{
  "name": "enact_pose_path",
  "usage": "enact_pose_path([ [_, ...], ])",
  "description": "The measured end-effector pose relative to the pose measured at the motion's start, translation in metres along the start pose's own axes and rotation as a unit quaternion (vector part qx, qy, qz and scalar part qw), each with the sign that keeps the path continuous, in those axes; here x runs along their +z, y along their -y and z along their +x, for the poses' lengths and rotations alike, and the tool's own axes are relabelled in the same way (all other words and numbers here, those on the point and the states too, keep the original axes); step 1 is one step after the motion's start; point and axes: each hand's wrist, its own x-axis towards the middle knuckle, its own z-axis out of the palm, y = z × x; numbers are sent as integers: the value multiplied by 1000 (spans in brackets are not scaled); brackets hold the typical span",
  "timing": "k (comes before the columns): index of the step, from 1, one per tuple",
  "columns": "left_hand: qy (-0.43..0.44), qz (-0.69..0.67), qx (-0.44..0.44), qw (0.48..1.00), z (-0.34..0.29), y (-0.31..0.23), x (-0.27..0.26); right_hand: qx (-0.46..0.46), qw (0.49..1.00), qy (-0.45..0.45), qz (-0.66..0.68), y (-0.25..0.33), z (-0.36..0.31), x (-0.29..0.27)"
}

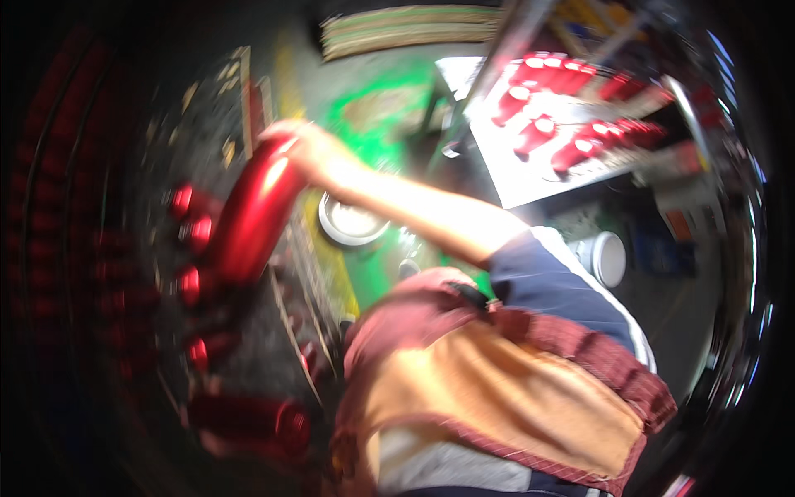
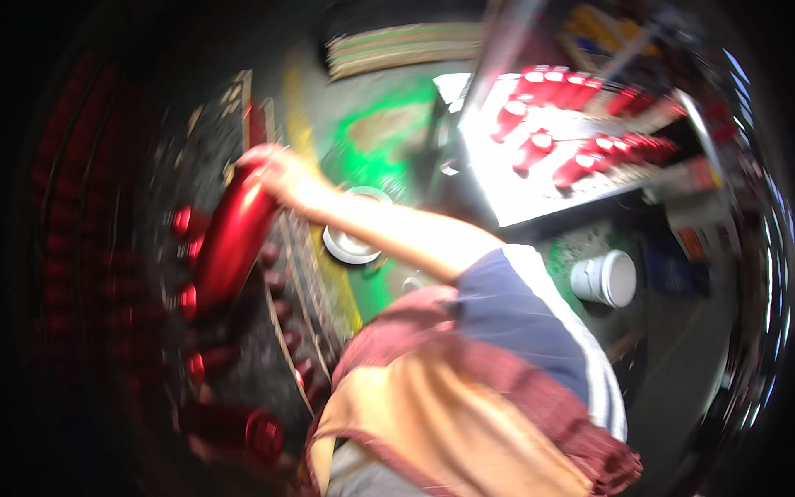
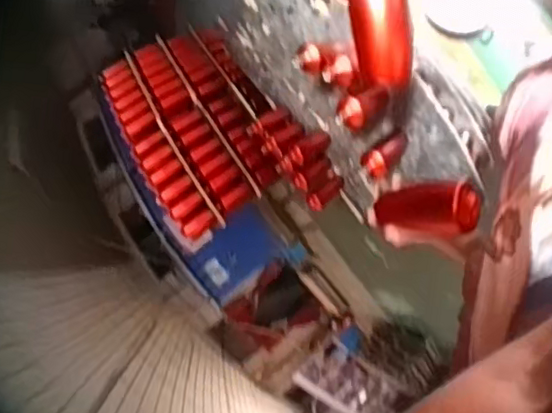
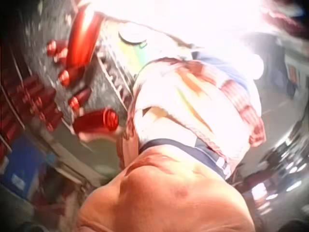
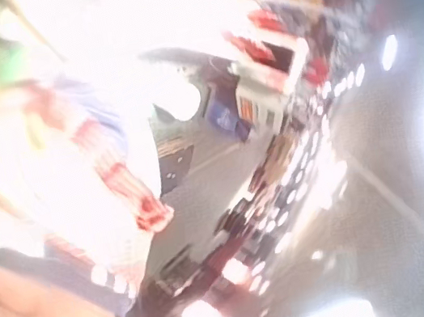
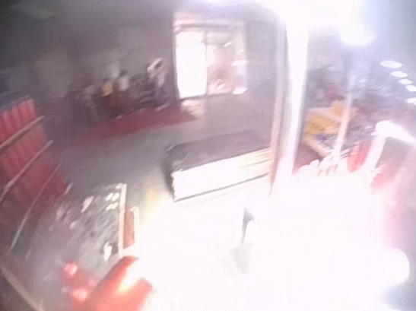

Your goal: The person repeatedly picks up red cylindrical cans from a rack and places them onto a metal tray. The person handles the cans one at a time, moving them from a storage area to a processing tray.

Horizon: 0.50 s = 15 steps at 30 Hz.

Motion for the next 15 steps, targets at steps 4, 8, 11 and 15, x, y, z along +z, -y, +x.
enact_pose_path([
  [4, 9, 47, -224, 973, 32, 126, 140, 283, 863, -14, 419, -90, 27, -37],
  [8, 346, -540, -486, 593, 51, 222, 205, 397, 715, -22, 575, -141, 29, -69],
  [11, 345, -573, -555, 494, 48, 296, 262, 372, 709, -48, 597, -164, 35, -91],
  [15, 260, -546, -634, 482, 61, 371, 293, 369, 583, 10, 724, -184, 47, -93],
])
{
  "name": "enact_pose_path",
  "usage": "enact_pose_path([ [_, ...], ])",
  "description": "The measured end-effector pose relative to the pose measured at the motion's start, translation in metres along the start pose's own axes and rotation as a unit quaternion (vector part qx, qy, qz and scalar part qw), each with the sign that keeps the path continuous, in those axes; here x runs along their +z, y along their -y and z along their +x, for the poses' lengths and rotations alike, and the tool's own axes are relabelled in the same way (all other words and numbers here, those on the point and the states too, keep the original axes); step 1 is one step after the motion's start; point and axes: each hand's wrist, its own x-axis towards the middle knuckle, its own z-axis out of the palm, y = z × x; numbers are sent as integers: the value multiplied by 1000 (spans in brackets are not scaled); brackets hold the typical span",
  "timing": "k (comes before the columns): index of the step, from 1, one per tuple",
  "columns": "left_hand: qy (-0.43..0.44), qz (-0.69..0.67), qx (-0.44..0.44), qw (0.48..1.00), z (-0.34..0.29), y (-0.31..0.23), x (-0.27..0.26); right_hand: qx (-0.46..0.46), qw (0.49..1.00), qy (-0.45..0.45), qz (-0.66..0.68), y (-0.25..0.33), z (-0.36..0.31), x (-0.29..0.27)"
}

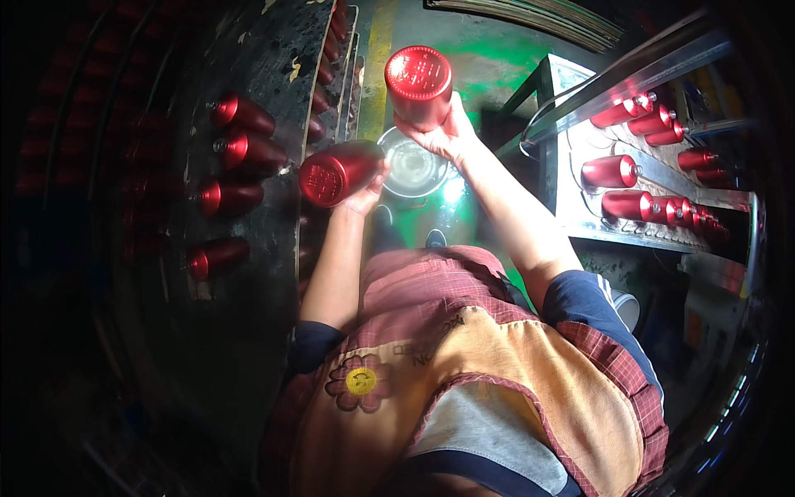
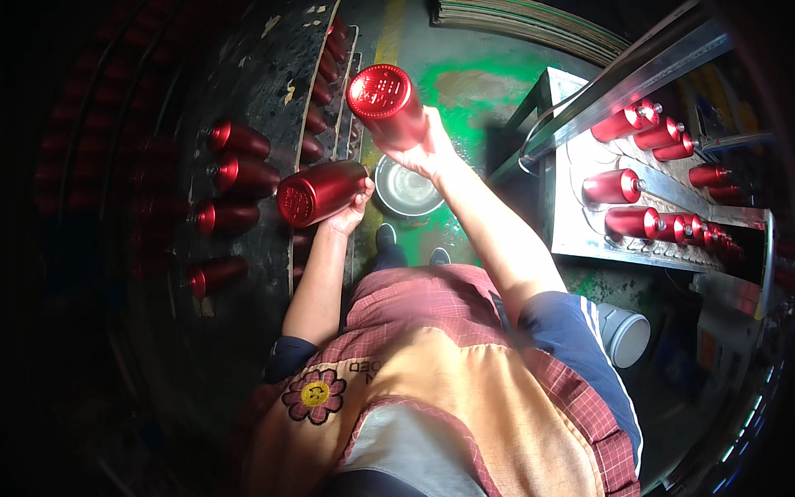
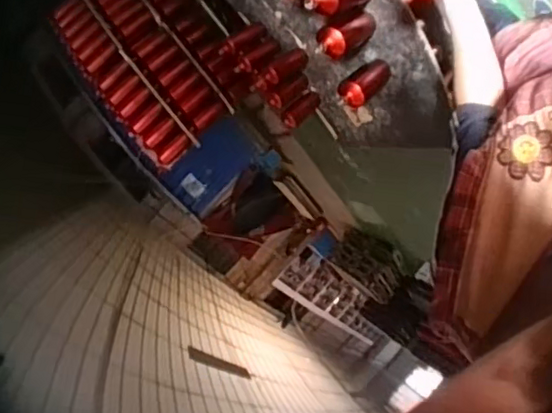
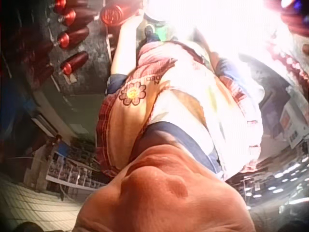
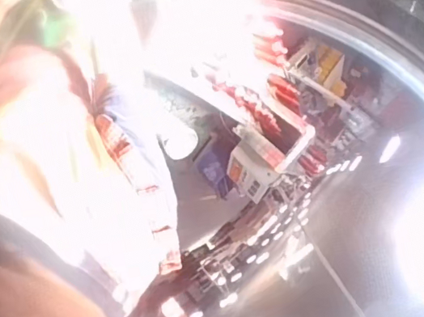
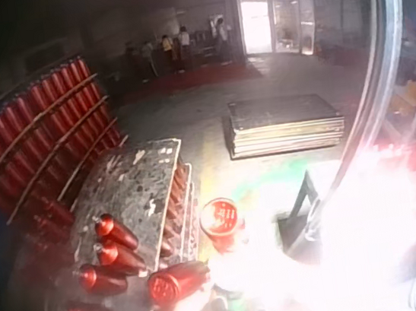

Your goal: The person repeatedly picks up red cylindrical cans from a rack and places them onto a metal tray. The person handles the cans one at a time, moving them from a storage area to a processing tray.

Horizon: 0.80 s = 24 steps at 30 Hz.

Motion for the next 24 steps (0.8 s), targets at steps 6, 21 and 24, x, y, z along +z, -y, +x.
enact_pose_path([
  [6, -115, 47, 9, 992, 35, -20, -6, -62, 998, -27, 7, -6, 6, -1],
  [21, -89, 170, 59, 980, -17, -24, 38, -102, 978, -69, -168, -1, -5, -13],
  [24, -127, 469, 102, 868, -94, 0, 72, -128, 964, -127, -197, -6, -38, -17],
])
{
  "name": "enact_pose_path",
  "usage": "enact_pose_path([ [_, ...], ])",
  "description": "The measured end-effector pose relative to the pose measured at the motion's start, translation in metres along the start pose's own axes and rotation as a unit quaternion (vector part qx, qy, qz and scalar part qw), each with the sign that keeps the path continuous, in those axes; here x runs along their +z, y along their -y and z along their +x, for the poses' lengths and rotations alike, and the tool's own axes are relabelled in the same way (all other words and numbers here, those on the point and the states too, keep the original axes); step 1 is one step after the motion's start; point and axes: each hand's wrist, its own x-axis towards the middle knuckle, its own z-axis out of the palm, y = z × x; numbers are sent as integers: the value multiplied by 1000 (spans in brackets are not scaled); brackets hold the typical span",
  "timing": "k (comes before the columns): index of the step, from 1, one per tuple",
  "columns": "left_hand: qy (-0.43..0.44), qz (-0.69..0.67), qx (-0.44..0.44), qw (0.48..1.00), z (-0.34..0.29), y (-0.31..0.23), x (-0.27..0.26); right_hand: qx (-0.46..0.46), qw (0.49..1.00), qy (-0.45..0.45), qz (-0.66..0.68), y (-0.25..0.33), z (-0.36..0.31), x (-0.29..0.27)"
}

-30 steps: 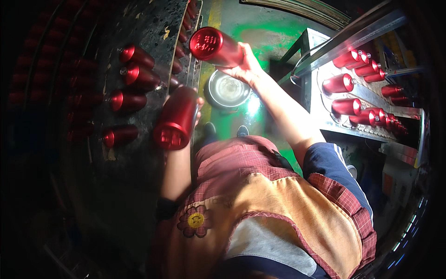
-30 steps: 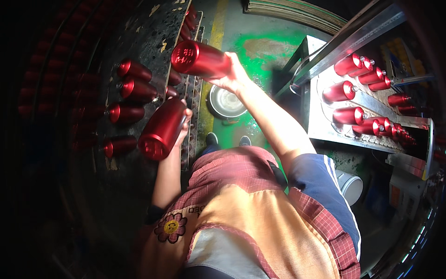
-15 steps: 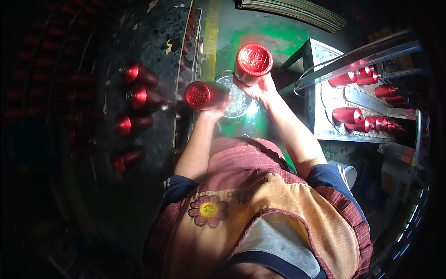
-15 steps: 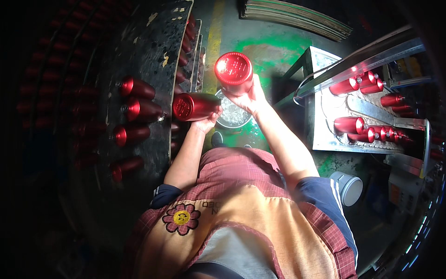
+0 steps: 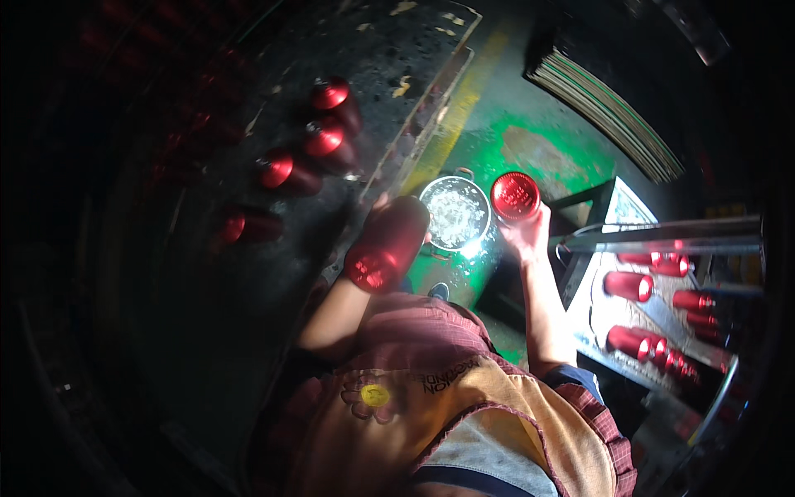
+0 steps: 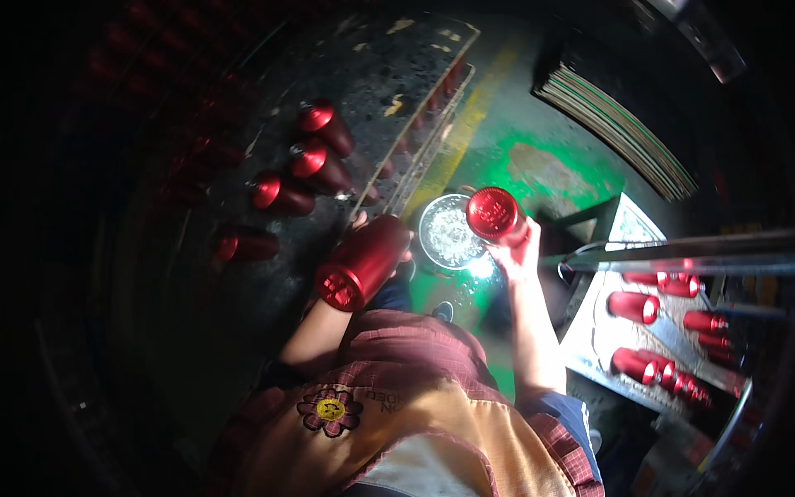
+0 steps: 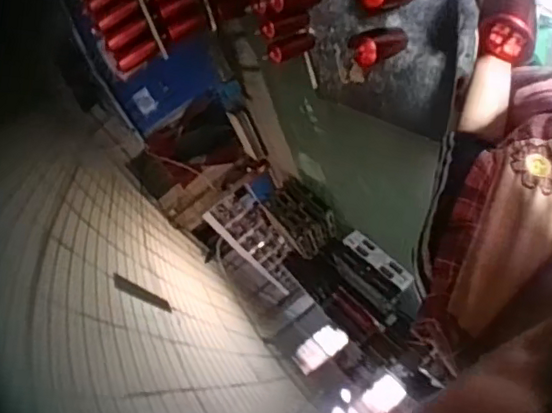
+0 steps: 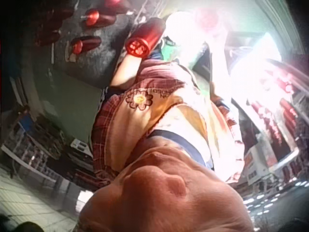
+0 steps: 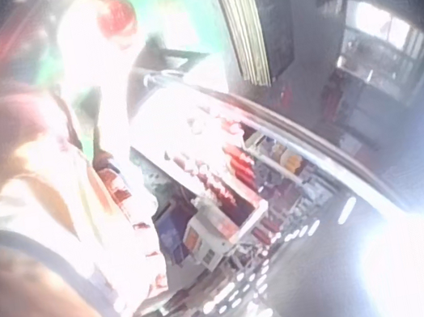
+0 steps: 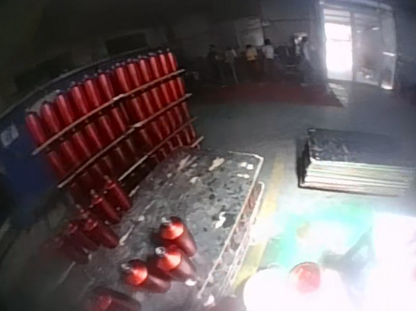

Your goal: The person repeatedly picks up red cylindrical cans from a rack and places them onto a metal tray. The person handles the cans one at a time, moving them from a storage area to a processing tray.

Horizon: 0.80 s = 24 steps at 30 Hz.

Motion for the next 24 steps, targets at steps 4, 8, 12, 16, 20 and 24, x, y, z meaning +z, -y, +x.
enact_pose_path([
  [4, -28, -273, 180, 945, -129, -64, -3, -56, 995, -26, -83, 9, -19, 9],
  [8, -140, -101, 427, 887, -288, -150, -30, -177, 962, 34, -206, 22, -21, 80],
  [12, -382, 152, 529, 742, -406, -216, -87, -333, 869, 153, -332, 1, -1, 224],
  [16, -607, 487, 435, 453, -418, -253, -169, -437, 756, 206, -442, -84, 39, 374],
  [20, -618, 549, 313, 467, -382, -246, -230, -411, 640, 347, -549, -227, 117, 448],
  [24, -567, 578, 347, 474, -350, -221, -270, -365, 468, 368, -716, -370, 210, 437],
])
